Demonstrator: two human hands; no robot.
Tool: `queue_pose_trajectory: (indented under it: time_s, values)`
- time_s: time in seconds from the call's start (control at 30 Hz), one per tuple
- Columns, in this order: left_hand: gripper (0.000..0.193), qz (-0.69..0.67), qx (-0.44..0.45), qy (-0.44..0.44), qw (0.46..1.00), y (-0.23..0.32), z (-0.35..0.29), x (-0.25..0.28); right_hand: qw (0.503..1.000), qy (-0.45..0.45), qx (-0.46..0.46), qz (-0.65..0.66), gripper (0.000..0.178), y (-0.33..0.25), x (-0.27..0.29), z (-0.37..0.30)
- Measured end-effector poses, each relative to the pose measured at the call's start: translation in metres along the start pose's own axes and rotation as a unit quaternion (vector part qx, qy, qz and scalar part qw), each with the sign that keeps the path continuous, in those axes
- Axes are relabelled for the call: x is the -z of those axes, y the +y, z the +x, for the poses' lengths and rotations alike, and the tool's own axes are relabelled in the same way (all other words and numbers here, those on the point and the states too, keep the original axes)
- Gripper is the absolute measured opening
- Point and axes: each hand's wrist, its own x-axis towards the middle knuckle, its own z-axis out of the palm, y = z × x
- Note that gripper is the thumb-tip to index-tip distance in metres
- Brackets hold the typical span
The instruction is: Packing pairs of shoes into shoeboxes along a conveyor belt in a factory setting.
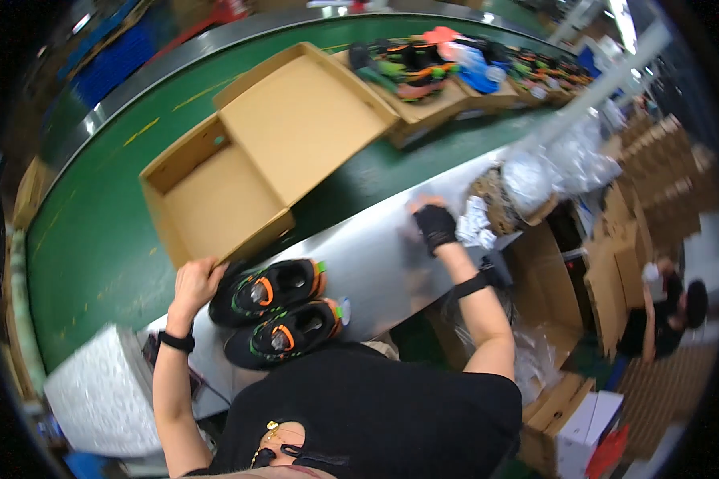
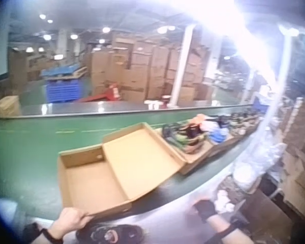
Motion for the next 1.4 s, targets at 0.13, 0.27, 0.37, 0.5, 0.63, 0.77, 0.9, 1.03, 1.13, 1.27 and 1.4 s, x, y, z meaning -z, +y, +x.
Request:
queue_pose_trajectory:
  time_s: [0.13,0.27,0.37,0.5,0.63,0.77,0.9,1.03,1.13,1.27,1.4]
  values:
    - [0.019,0.008,0.002,-0.012,1.000,0.011,0.001,-0.006,0.997,0.039,-0.027,-0.065,0.012,-0.033,-0.039,-0.047]
    - [0.014,-0.226,-0.016,0.124,0.966,0.015,-0.013,0.016,0.973,0.186,0.111,0.081,0.011,-0.051,-0.026,-0.044]
    - [0.015,-0.248,0.054,0.207,0.945,-0.029,-0.069,0.035,0.916,0.141,0.211,0.309,0.019,-0.143,0.027,-0.016]
    - [0.018,-0.246,0.174,0.296,0.907,-0.068,-0.131,0.069,0.834,0.017,0.252,0.490,0.032,-0.230,0.052,-0.006]
    - [0.031,-0.070,0.308,0.387,0.866,-0.139,-0.220,0.074,0.861,-0.118,0.375,0.321,0.044,-0.272,0.034,0.010]
    - [0.060,0.121,0.526,0.214,0.814,-0.170,-0.311,0.059,0.843,-0.190,0.487,0.126,0.041,-0.278,-0.007,0.010]
    - [0.075,0.076,0.544,0.132,0.825,-0.175,-0.340,0.066,0.809,-0.304,0.491,0.110,0.040,-0.288,-0.023,0.020]
    - [0.076,0.052,0.528,0.132,0.837,-0.199,-0.369,0.060,0.807,-0.309,0.487,0.130,0.042,-0.288,-0.027,0.019]
    - [0.073,0.094,0.549,0.208,0.804,-0.206,-0.390,0.051,0.802,-0.283,0.508,0.137,0.043,-0.282,-0.028,0.018]
    - [0.056,0.067,0.540,0.234,0.806,-0.187,-0.379,0.063,0.816,-0.293,0.488,0.106,0.045,-0.277,-0.025,0.018]
    - [0.040,0.093,0.524,0.281,0.799,-0.186,-0.379,0.061,0.811,-0.266,0.504,0.135,0.047,-0.274,-0.030,0.018]
